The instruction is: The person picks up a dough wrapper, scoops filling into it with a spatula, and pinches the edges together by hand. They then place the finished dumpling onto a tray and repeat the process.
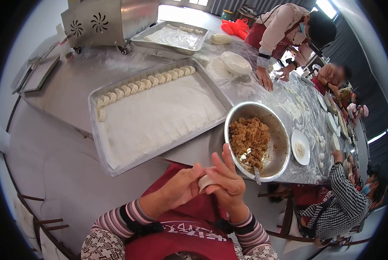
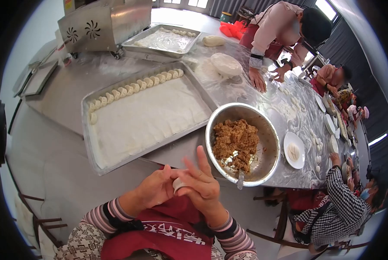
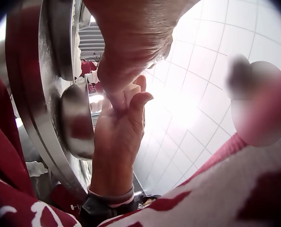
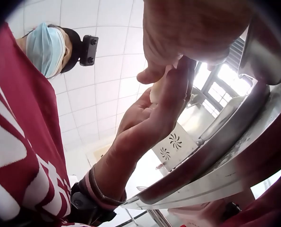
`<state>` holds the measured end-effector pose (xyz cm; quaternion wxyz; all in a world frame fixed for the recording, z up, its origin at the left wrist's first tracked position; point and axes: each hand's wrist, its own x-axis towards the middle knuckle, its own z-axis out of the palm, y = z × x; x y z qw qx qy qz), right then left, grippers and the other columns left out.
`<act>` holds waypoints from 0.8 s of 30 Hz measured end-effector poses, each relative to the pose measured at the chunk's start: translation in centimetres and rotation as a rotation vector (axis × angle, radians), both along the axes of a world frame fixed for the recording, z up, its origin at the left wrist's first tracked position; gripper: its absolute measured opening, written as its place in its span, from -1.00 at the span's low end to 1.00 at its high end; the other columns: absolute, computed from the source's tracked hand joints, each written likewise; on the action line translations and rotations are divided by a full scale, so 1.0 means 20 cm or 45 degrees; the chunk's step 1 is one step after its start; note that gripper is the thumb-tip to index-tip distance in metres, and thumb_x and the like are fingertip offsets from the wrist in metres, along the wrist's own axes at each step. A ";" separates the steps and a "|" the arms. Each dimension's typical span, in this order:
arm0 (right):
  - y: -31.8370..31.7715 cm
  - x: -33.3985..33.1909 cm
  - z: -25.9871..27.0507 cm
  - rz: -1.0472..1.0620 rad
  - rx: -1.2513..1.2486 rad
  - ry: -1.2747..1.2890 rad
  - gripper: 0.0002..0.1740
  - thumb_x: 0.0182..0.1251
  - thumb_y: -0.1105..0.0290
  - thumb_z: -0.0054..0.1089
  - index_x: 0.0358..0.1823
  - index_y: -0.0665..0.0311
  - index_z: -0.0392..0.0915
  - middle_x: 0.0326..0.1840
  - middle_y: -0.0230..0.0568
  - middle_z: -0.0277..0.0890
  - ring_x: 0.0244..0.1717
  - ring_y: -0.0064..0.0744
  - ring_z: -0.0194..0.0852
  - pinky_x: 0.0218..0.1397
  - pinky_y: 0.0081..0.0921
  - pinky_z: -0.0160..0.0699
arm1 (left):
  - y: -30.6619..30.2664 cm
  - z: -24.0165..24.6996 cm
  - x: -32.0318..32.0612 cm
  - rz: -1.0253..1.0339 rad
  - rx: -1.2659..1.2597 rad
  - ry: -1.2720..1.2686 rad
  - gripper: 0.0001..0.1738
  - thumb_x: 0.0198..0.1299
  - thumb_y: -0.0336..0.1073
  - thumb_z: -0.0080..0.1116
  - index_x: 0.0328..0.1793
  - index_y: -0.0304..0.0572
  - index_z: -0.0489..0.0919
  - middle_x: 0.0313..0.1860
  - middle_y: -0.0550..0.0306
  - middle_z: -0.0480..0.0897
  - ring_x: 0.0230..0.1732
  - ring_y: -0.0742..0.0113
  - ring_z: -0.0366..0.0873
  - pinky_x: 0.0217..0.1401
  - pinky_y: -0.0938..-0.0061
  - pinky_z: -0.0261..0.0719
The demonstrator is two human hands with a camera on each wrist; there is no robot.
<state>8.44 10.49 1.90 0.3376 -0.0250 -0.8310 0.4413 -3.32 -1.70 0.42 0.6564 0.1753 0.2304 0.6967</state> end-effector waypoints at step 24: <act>-0.04 0.04 -0.10 -0.332 0.280 0.101 -0.53 0.17 0.09 0.26 -0.14 0.40 0.66 0.29 0.03 0.41 0.45 0.20 0.11 0.40 -0.13 0.23 | -0.01 0.03 0.01 -0.019 0.062 -0.111 -0.21 0.43 0.20 -0.37 0.39 -0.46 0.26 0.20 0.02 0.49 0.26 0.32 0.42 0.36 0.42 0.35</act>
